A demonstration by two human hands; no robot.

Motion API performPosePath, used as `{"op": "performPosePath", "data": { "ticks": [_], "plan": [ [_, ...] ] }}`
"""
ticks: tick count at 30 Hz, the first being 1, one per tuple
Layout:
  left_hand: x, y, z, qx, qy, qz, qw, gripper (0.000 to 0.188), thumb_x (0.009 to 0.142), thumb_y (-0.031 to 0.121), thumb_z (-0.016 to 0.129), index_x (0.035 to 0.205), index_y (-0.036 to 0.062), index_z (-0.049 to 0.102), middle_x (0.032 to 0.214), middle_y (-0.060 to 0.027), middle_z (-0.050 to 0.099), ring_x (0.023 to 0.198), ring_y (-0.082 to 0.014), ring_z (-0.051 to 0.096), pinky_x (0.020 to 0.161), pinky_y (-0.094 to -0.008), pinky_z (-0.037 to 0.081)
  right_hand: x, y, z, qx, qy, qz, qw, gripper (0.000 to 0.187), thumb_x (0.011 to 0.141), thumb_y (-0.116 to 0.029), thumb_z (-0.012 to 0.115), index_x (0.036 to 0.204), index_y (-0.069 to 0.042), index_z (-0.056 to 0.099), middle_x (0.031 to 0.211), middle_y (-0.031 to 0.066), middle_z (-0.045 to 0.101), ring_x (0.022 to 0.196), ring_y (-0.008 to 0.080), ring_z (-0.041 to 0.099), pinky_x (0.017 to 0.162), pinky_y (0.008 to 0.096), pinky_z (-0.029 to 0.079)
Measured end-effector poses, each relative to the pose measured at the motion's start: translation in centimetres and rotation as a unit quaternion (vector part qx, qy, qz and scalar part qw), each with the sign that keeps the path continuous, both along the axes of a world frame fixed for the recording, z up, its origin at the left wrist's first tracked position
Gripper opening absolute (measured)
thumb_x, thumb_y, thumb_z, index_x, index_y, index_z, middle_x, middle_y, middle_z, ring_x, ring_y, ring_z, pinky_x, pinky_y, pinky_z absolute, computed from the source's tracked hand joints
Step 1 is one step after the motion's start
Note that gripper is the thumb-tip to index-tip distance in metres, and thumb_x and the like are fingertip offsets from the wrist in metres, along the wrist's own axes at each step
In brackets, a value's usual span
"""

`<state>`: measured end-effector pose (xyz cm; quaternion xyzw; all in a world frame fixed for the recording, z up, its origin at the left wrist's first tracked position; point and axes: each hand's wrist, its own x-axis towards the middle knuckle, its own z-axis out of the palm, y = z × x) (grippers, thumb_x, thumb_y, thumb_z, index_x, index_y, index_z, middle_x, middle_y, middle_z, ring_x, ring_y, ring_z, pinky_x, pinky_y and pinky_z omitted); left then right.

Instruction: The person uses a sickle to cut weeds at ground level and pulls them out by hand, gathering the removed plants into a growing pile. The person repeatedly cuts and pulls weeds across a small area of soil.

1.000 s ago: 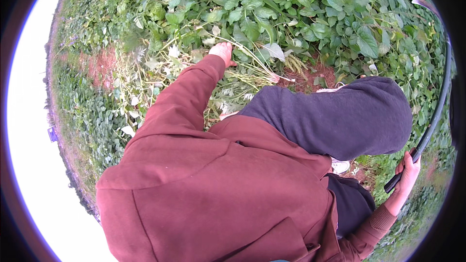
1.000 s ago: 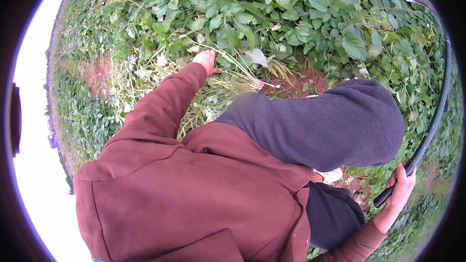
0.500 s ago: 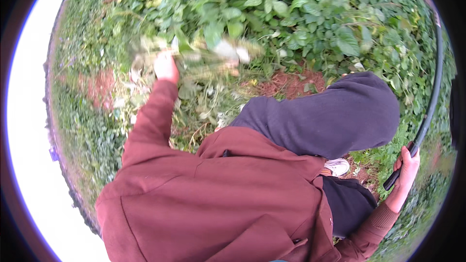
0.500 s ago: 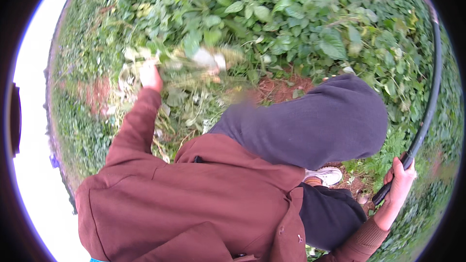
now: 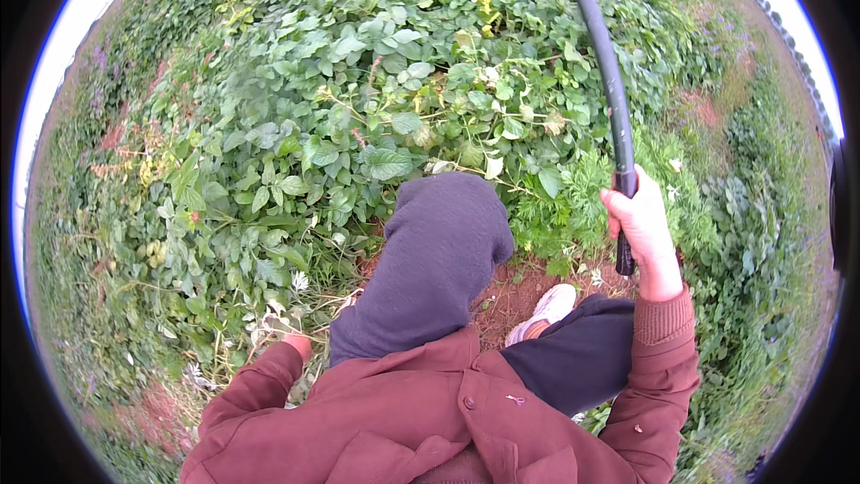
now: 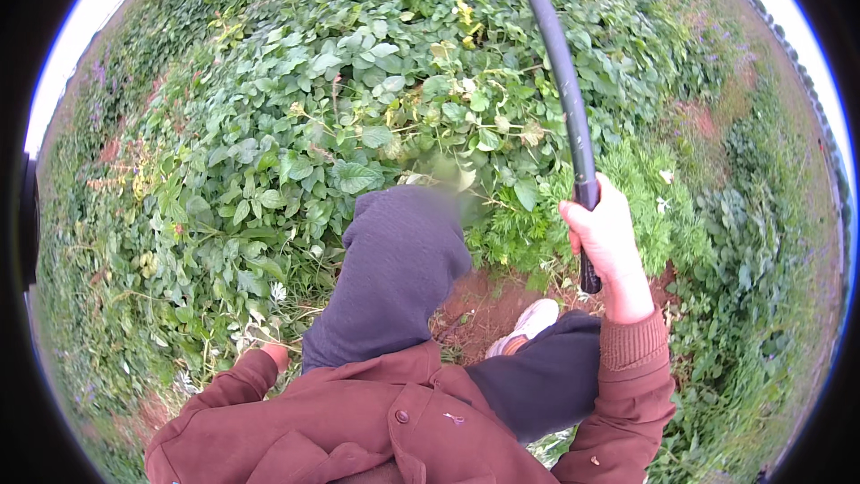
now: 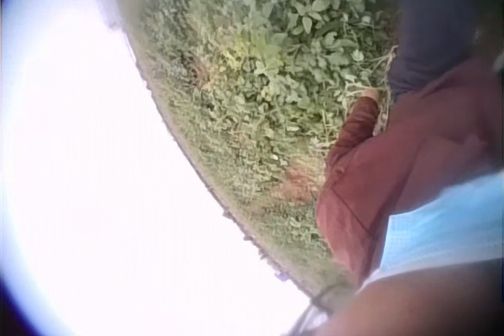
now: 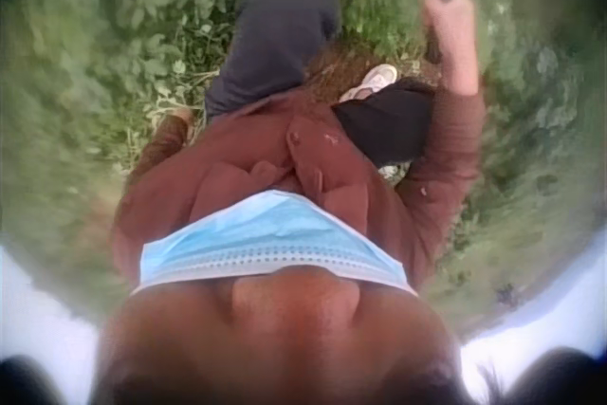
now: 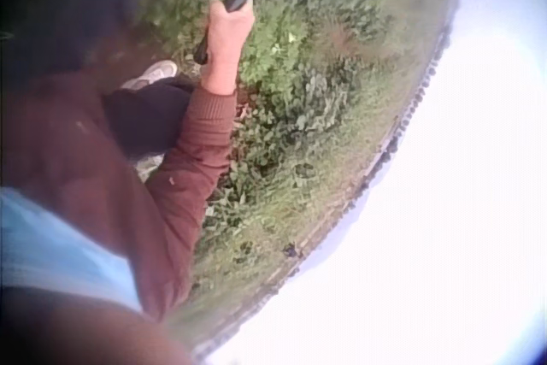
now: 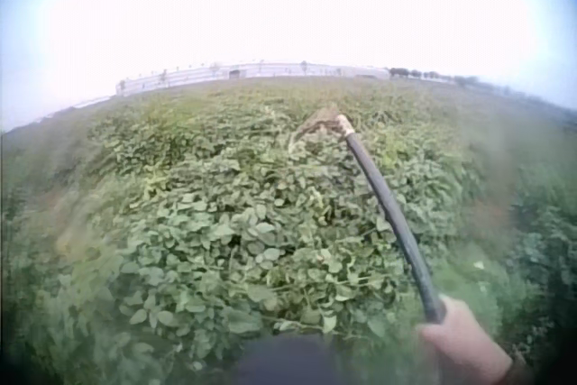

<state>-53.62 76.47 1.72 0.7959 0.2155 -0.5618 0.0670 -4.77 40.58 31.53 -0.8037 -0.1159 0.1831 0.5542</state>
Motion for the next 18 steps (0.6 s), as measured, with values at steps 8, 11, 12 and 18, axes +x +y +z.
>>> {"op": "performPosePath", "data": {
  "ticks": [8,11,12,18],
  "plan": [
    [19.2,1.8,18.0,0.067,-0.197,-0.128,0.970,0.025,0.084,0.023,0.056,0.085,-0.0002,0.065,0.082,-0.0167,0.066,0.078,-0.0327,0.065,0.069,-0.0419,0.053,0.0,-5.4,1.1,0.092,-0.010,-0.105,0.990,0.017,0.079,-0.006,0.061,0.087,-0.005,0.046,0.058,-0.0007,0.046,0.039,0.0071,0.042,0.036,0.0224,0.037],
    [29.4,-1.1,25.9,-0.024,-0.624,-0.191,0.758,0.015,0.082,0.013,0.058,0.092,0.0014,0.060,0.081,-0.0152,0.062,0.068,-0.0329,0.062,0.068,-0.0427,0.050,0.1,-7.0,1.0,0.101,-0.017,-0.129,0.986,0.018,0.079,-0.005,0.061,0.088,-0.005,0.045,0.056,-0.0001,0.045,0.038,0.0079,0.042,0.036,0.0234,0.037],
    [32.7,-3.0,28.1,-0.048,-0.724,-0.202,0.658,0.016,0.082,0.006,0.058,0.097,0.0000,0.062,0.086,-0.0164,0.063,0.071,-0.0304,0.063,0.067,-0.0378,0.051,0.3,-7.6,1.0,0.097,-0.015,-0.144,0.985,0.019,0.079,-0.005,0.061,0.089,-0.005,0.045,0.055,-0.0001,0.045,0.038,0.0081,0.042,0.035,0.0237,0.037],
    [45.0,-17.2,34.5,-0.455,-0.717,-0.025,0.528,0.023,0.090,0.002,0.054,0.112,-0.0031,0.057,0.100,-0.0096,0.064,0.089,-0.0129,0.062,0.081,-0.0244,0.050,1.1,-11.5,0.2,0.121,-0.042,-0.216,0.968,0.017,0.078,-0.006,0.061,0.085,-0.005,0.046,0.057,-0.0003,0.046,0.037,0.0081,0.043,0.036,0.0236,0.037]
  ]
}}
